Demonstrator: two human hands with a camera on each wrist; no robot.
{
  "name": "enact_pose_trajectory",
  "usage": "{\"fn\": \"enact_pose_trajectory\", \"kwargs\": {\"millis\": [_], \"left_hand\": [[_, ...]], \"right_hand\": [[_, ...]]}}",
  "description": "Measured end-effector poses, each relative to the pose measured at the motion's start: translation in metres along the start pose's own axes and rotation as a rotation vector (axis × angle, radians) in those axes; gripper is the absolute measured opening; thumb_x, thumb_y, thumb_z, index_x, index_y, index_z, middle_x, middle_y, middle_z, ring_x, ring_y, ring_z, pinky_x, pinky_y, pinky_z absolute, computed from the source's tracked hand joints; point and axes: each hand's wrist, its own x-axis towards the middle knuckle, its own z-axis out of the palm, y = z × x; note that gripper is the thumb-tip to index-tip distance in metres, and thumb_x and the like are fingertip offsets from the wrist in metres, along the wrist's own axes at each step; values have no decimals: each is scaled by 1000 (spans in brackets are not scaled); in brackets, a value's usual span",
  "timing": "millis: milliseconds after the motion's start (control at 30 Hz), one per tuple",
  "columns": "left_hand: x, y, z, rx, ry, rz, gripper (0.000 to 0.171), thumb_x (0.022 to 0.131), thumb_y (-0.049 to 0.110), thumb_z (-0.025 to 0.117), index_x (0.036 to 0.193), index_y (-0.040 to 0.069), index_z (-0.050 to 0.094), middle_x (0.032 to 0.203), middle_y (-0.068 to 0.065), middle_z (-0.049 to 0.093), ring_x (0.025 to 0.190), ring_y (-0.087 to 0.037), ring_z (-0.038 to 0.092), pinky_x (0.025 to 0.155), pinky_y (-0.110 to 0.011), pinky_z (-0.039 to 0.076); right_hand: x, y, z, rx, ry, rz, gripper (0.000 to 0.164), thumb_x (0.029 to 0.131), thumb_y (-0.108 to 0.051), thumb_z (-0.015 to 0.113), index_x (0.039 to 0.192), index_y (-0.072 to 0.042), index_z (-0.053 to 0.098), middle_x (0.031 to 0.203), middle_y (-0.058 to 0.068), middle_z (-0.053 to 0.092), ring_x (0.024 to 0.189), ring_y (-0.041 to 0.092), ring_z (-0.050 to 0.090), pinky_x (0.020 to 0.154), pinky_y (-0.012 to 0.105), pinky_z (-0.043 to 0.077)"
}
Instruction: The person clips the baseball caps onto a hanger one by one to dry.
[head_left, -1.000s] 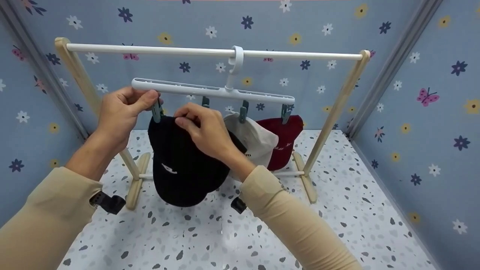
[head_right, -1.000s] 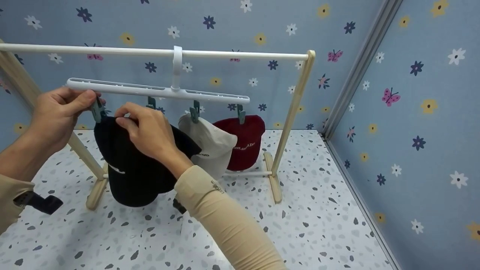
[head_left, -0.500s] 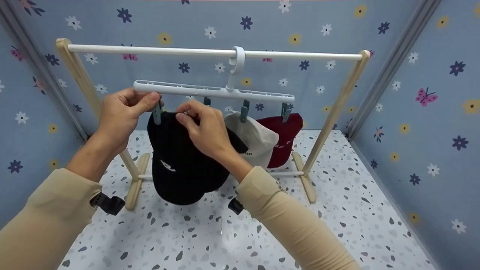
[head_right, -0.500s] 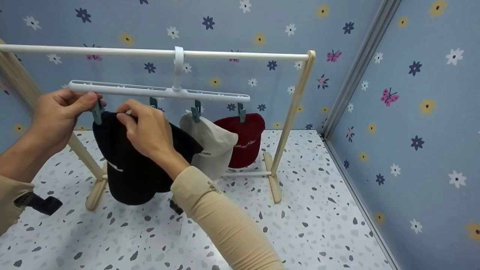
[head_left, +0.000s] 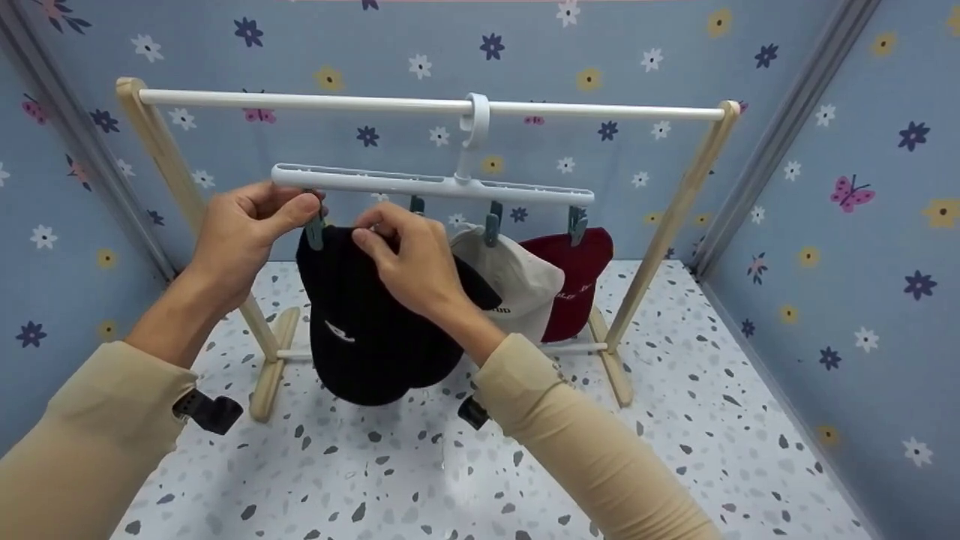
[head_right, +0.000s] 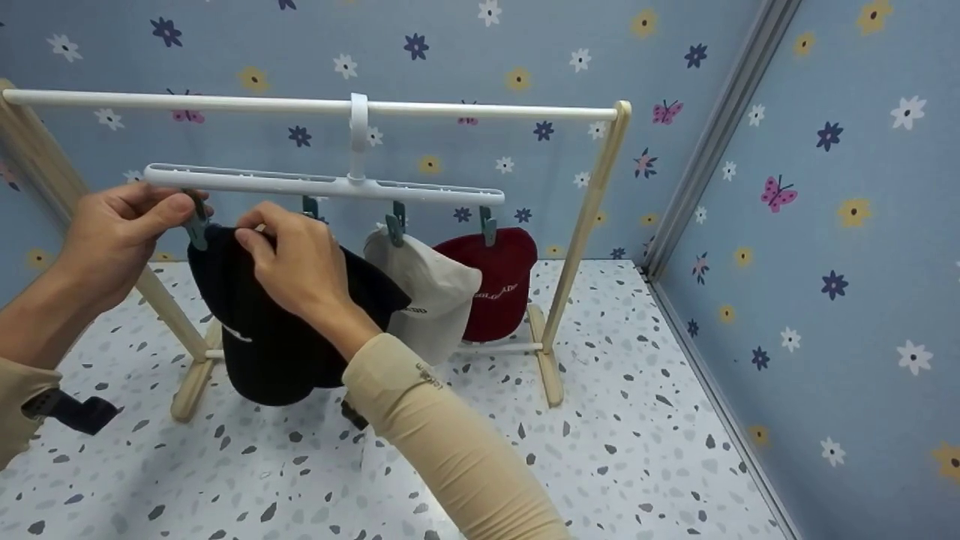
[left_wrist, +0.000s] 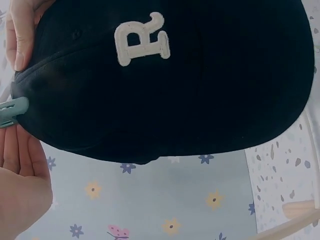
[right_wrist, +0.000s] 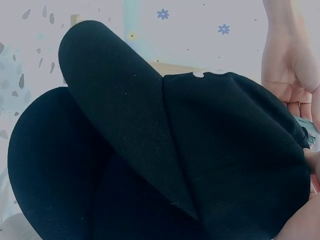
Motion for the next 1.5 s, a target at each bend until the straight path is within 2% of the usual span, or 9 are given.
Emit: {"fn": "enact_pose_trajectory", "kwargs": {"millis": [67, 267, 567, 800, 900, 1067, 1267, 1500], "left_hand": [[-1, -1, -1, 12, -10, -8, 35, 103, 30, 72, 129, 7, 74, 110, 10, 77, 116, -13, 64, 108, -23, 44], [-2, -3, -2, 28, -24, -28, 37, 104, 31, 71, 133, 7, 71, 113, 11, 75, 120, -12, 61, 121, -45, 35], [-4, -7, -2, 20, -33, -26, 40, 105, 30, 71, 138, 8, 68, 118, 9, 74, 123, -12, 61, 124, -49, 32], [-4, -10, -2, 51, -32, -21, 42, 106, 31, 69, 141, 9, 67, 121, 9, 73, 122, -13, 60, 120, -45, 37], [-5, -12, -2, 72, -23, -15, 41, 106, 31, 68, 140, 8, 67, 118, 10, 73, 119, -13, 60, 115, -36, 40], [-6, -16, -1, 68, 4, 0, 37, 106, 29, 69, 135, 6, 69, 111, 12, 73, 110, -12, 60, 98, -21, 45], [-6, -22, -3, 73, 27, 12, 34, 106, 29, 69, 133, 8, 70, 109, 12, 72, 104, -12, 58, 92, -21, 45], [-8, -25, -9, 110, 32, 8, 33, 106, 27, 68, 132, 7, 70, 109, 13, 70, 106, -12, 57, 93, -20, 44]], "right_hand": [[0, 0, 0, -9, -5, 6, 9, 104, -15, 70, 105, -11, 78, 77, -3, 64, 70, 8, 55, 70, 23, 45], [-2, 0, -1, -46, -20, 23, 10, 104, -19, 71, 107, -13, 79, 81, -4, 69, 71, 6, 58, 70, 22, 47], [-7, 4, -5, -66, -45, 7, 13, 103, -18, 73, 111, -10, 80, 84, -2, 73, 74, 6, 63, 71, 20, 51], [-12, 8, -13, -94, -76, 23, 16, 102, -20, 74, 114, -11, 80, 88, -2, 76, 76, 5, 65, 74, 20, 53], [-15, 12, -17, -88, -92, 30, 15, 102, -19, 74, 114, -11, 79, 90, -2, 77, 77, 4, 66, 75, 20, 54], [-21, 20, -26, -63, -115, 26, 15, 103, -16, 73, 114, -9, 78, 93, 0, 79, 77, 4, 69, 74, 21, 56], [-29, 28, -41, -46, -119, 27, 15, 102, -13, 72, 115, -8, 78, 97, 1, 80, 82, 5, 72, 79, 21, 58], [-41, 38, -63, -33, -136, 47, 18, 103, -12, 72, 119, -6, 76, 104, 4, 80, 88, 9, 73, 84, 23, 59]]}}
